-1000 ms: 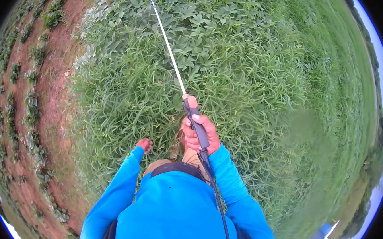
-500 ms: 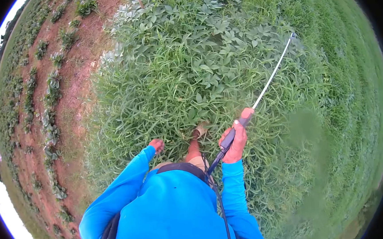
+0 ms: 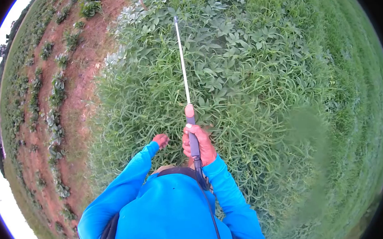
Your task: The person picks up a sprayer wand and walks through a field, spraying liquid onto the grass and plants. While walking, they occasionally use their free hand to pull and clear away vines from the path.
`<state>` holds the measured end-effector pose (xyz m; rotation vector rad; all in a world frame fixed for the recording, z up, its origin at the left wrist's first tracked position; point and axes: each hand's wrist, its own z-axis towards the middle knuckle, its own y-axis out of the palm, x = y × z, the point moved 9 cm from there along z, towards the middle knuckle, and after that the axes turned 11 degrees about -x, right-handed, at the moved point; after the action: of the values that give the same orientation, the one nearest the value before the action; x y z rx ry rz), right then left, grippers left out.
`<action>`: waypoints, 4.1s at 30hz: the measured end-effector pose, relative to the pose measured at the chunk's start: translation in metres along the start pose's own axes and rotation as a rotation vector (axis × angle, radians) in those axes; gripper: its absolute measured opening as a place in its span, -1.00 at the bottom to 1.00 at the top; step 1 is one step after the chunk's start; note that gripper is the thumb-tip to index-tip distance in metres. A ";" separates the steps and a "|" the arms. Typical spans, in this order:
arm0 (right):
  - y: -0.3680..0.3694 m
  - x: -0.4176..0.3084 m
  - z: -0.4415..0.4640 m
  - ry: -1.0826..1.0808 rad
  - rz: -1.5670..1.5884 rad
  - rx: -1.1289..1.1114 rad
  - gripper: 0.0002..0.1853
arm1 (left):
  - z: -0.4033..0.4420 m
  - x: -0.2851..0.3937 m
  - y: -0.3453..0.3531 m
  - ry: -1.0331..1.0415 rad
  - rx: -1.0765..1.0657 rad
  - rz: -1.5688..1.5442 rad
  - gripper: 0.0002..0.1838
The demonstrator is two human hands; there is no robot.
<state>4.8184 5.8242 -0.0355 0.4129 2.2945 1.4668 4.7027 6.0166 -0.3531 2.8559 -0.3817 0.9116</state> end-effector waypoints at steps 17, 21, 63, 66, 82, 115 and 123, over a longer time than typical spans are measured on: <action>0.018 -0.038 0.060 -0.175 -0.199 -0.056 -0.76 | -0.043 -0.110 -0.015 -0.240 -0.024 -0.166 -0.66; 0.001 -0.093 0.038 -0.402 -0.194 0.099 -0.76 | -0.009 -0.081 -0.023 -0.248 -0.029 -0.007 -0.67; -0.009 -0.225 0.096 -0.189 -0.099 0.003 -0.77 | 0.087 0.149 -0.103 -0.148 0.185 0.162 -0.57; 0.004 -0.237 0.112 -0.051 0.013 -0.132 -0.78 | 0.101 0.171 -0.090 -0.152 0.058 -0.003 -0.61; 0.004 -0.393 0.138 -0.407 -0.188 0.158 -0.77 | 0.226 0.329 -0.099 -0.031 -0.027 0.078 -0.64; 0.011 -0.504 0.197 -0.129 0.226 -0.131 -0.68 | 0.280 0.325 -0.121 -0.109 -0.074 -0.106 -0.67; 0.071 -0.528 0.253 0.038 0.274 -0.281 -0.65 | 0.312 0.355 -0.144 -0.136 -0.068 -0.075 -0.63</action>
<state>5.4054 5.8222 0.0184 0.6377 2.0783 1.9131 5.1938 6.0240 -0.4051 2.8568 -0.3107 0.6804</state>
